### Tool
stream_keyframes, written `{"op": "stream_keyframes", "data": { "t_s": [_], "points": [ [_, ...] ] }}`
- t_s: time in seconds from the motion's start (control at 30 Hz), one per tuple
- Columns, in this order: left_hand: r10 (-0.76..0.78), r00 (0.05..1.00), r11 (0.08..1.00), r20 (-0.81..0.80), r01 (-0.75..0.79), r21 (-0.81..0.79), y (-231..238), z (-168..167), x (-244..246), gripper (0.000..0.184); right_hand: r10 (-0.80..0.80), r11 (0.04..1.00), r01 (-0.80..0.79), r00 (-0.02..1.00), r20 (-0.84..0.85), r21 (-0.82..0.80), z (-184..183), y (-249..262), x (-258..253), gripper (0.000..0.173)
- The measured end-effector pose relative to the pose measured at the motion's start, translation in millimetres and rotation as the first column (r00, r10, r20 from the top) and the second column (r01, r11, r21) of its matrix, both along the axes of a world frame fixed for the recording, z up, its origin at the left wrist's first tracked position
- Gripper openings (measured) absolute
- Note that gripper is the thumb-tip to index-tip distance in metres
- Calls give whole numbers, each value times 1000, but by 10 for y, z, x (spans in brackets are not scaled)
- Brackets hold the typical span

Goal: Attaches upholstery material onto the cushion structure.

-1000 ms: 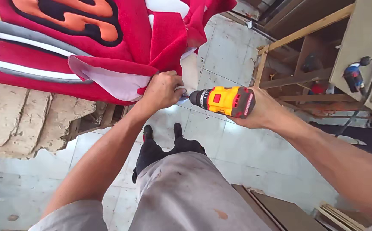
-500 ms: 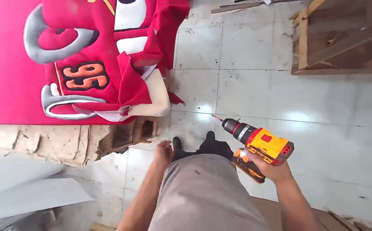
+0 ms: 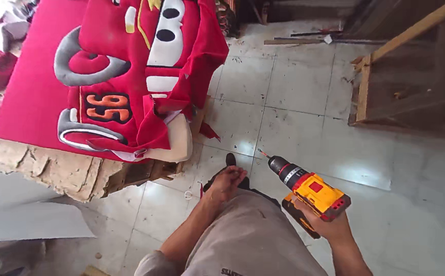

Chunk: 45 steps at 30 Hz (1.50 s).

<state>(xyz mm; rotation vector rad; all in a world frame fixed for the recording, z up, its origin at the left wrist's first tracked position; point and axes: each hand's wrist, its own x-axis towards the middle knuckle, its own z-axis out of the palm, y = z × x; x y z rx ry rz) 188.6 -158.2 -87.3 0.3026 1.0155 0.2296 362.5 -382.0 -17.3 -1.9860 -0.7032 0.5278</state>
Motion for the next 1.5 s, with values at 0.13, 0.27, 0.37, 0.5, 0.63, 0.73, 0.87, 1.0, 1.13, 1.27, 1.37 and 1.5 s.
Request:
{"op": "stream_keyframes", "data": {
  "t_s": [0.13, 0.27, 0.37, 0.5, 0.63, 0.73, 0.87, 1.0, 1.13, 1.27, 1.37, 1.5],
  "points": [
    [4, 992, 990, 125, -21, 140, 520, 91, 494, 30, 18, 998, -18, 1000, -5, 53, 97, 323, 343, 56],
    [11, 952, 957, 307, -99, 273, 922, 312, 956, 35, 24, 998, -26, 999, 37, 49, 271, 563, 660, 56],
    [-9, 943, 912, 333, -129, 389, 1136, 443, 1245, 38, 81, 993, -85, 995, 51, 87, 268, 717, 942, 53],
    [11, 974, 863, 226, -123, 490, 1251, 666, 1576, 32, 191, 970, -197, 980, 49, 141, 184, 924, 1377, 52],
    [-15, 996, 693, 89, -53, 719, 1182, 721, 1729, 27, 317, 938, -312, 948, -9, 151, 104, 1063, 1882, 51],
    [-73, 983, 345, -165, 181, 921, 1091, 750, 1742, 36, 413, 903, -403, 910, -42, 150, 90, 1098, 2259, 52],
    [-64, 940, 234, -336, 342, 910, 932, 940, 1857, 31, 517, 847, -494, 851, -88, 198, 72, 1128, 2679, 52],
    [25, 954, 175, -299, 291, 941, 816, 926, 1958, 23, 574, 809, -541, 811, -111, 231, 108, 1224, 2887, 50],
    [100, 975, 173, -200, 181, 968, 742, 891, 2032, 22, 610, 783, -567, 781, -138, 254, 114, 1289, 2978, 49],
    [97, 986, 210, -133, 110, 972, 741, 881, 2035, 22, 623, 774, -580, 769, -142, 256, 112, 1332, 2996, 48],
    [100, 988, 191, -117, 96, 977, 774, 895, 2011, 22, 632, 766, -593, 765, -125, 249, 103, 1370, 2992, 49],
    [56, 967, 76, -250, 246, 966, 854, 1020, 1924, 23, 631, 765, -581, 763, -142, 278, 77, 1384, 2956, 49]
  ]
}}
